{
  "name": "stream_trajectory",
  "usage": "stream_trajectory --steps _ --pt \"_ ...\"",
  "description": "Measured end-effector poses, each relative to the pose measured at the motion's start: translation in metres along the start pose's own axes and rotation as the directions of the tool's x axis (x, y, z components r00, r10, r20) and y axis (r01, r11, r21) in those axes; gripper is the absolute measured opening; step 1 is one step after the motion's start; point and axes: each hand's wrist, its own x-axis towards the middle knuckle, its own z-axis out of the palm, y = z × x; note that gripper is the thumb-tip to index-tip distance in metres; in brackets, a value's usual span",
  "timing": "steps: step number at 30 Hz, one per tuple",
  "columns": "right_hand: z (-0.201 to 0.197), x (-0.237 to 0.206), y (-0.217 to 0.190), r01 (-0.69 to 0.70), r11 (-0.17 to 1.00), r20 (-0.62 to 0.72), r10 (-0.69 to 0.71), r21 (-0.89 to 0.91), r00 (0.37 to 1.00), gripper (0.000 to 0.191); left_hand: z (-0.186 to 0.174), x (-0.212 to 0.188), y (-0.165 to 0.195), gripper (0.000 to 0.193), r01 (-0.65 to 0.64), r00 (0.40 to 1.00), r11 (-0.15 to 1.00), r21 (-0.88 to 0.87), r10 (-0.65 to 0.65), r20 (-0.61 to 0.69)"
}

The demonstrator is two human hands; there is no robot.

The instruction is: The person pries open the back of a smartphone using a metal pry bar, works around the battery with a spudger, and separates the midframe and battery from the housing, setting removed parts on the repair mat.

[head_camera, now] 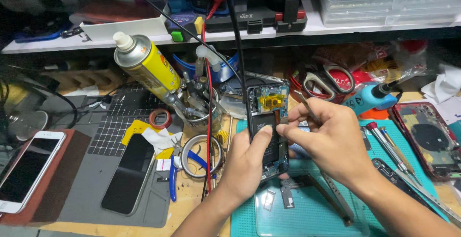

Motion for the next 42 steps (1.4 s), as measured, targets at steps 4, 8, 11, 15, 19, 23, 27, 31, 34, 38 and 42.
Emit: stream_trajectory --steps 4,8,11,15,19,23,27,31,34,38,42 --pt "0.001 -0.002 -0.003 -0.038 0.999 -0.016 0.038 0.010 0.999 0.015 -0.001 -0.001 0.005 0.040 -0.007 0.998 0.994 -0.106 0.013 0.055" --pt "-0.002 -0.004 -0.009 -0.014 1.000 -0.003 0.014 0.012 1.000 0.017 0.001 -0.002 0.014 0.041 0.024 0.995 0.989 -0.148 -0.009 0.098" --pt "-0.005 -0.005 -0.014 -0.052 0.999 -0.010 0.052 0.006 0.999 0.016 0.003 -0.005 0.020 0.041 0.070 0.991 0.980 -0.186 -0.047 0.122" --pt "-0.007 -0.007 -0.017 0.003 0.998 0.015 -0.002 -0.060 1.000 0.017 0.005 -0.008 0.024 0.040 0.044 0.990 0.989 -0.138 -0.025 0.137" --pt "-0.010 -0.007 -0.012 0.083 0.973 -0.014 -0.088 -0.217 0.996 0.023 0.006 -0.008 0.023 0.041 0.024 0.998 0.972 -0.235 -0.011 0.060" --pt "-0.019 -0.001 -0.002 0.051 0.994 -0.042 -0.055 -0.102 0.998 0.023 0.009 -0.009 0.016 0.045 -0.195 0.981 0.949 -0.249 0.190 -0.046" --pt "-0.029 0.001 0.015 -0.279 0.960 0.060 0.281 -0.037 0.958 0.028 0.013 -0.003 0.006 0.047 -0.402 0.909 0.913 -0.072 0.389 -0.147" --pt "-0.026 0.001 0.032 -0.343 0.922 0.285 0.284 0.182 0.915 0.029 0.015 0.001 -0.012 0.055 -0.520 0.847 0.852 0.063 0.524 -0.088" --pt "-0.026 0.002 0.035 -0.379 0.878 0.214 0.327 0.293 0.921 0.023 0.002 -0.010 -0.021 0.071 -0.558 0.829 0.820 0.126 0.555 0.064" --pt "-0.036 0.007 0.027 -0.260 0.902 0.098 0.241 0.345 0.966 0.025 -0.022 -0.023 -0.012 0.102 -0.336 0.812 0.846 -0.414 0.483 0.328" --pt "-0.047 0.013 0.023 -0.171 0.941 0.027 0.171 0.291 0.985 0.026 -0.034 -0.026 0.006 0.112 0.038 0.855 0.826 -0.562 0.264 0.447"
